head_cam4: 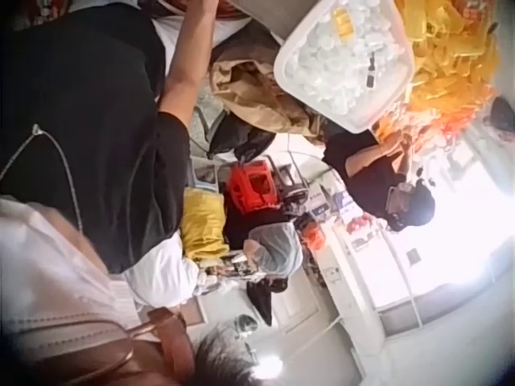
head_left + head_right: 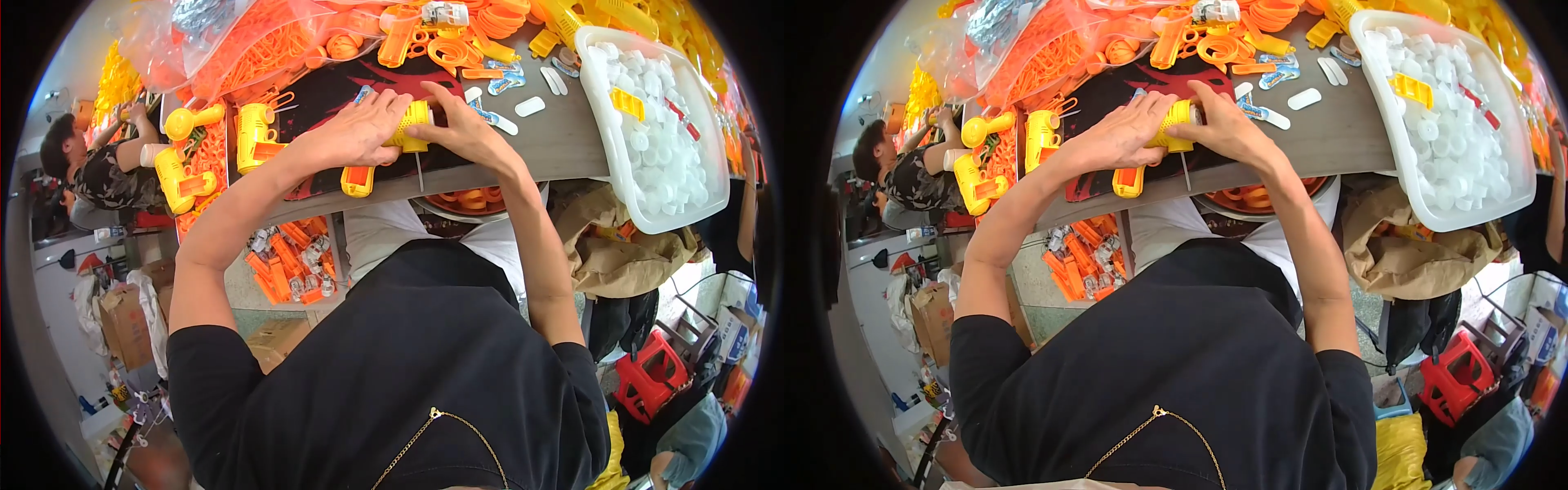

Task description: Assembling various plastic components of yellow and orange toy guns at a workbench.

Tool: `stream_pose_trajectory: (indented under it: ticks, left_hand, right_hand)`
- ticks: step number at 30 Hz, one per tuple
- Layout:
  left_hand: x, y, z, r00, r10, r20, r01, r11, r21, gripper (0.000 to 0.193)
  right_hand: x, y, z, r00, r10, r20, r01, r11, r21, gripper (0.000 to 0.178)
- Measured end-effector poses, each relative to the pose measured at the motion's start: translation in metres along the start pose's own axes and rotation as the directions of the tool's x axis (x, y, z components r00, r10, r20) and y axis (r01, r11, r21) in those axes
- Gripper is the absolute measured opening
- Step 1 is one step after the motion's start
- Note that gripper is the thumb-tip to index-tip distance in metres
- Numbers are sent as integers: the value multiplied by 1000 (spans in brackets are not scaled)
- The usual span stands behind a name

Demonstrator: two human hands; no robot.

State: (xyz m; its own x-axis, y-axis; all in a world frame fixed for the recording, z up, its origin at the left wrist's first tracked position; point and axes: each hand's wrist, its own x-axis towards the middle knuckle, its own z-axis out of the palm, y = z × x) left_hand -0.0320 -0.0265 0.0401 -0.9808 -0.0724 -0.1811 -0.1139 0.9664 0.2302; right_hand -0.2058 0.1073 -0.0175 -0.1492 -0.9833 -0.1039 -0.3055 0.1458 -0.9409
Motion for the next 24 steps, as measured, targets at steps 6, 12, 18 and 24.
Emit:
stream_pose_trajectory:
  ticks: [6,12,18,24]
  left_hand:
    - [3,8,-8,976,-143,163,147,989,-13,84]
    - [-30,-39,-2,980,-186,-64,143,895,-423,98]
    - [-49,0,35,852,-524,-18,33,88,-996,79]
    - [-46,30,22,841,-440,-316,-52,515,-856,57]
  right_hand:
    - [0,-8,1,991,-135,-22,136,991,23,82]
    - [-11,-9,5,991,-126,-42,128,990,58,68]
    - [-29,-8,11,963,-247,-108,257,962,93,58]
    - [-25,-58,21,908,-408,-98,361,878,-314,62]
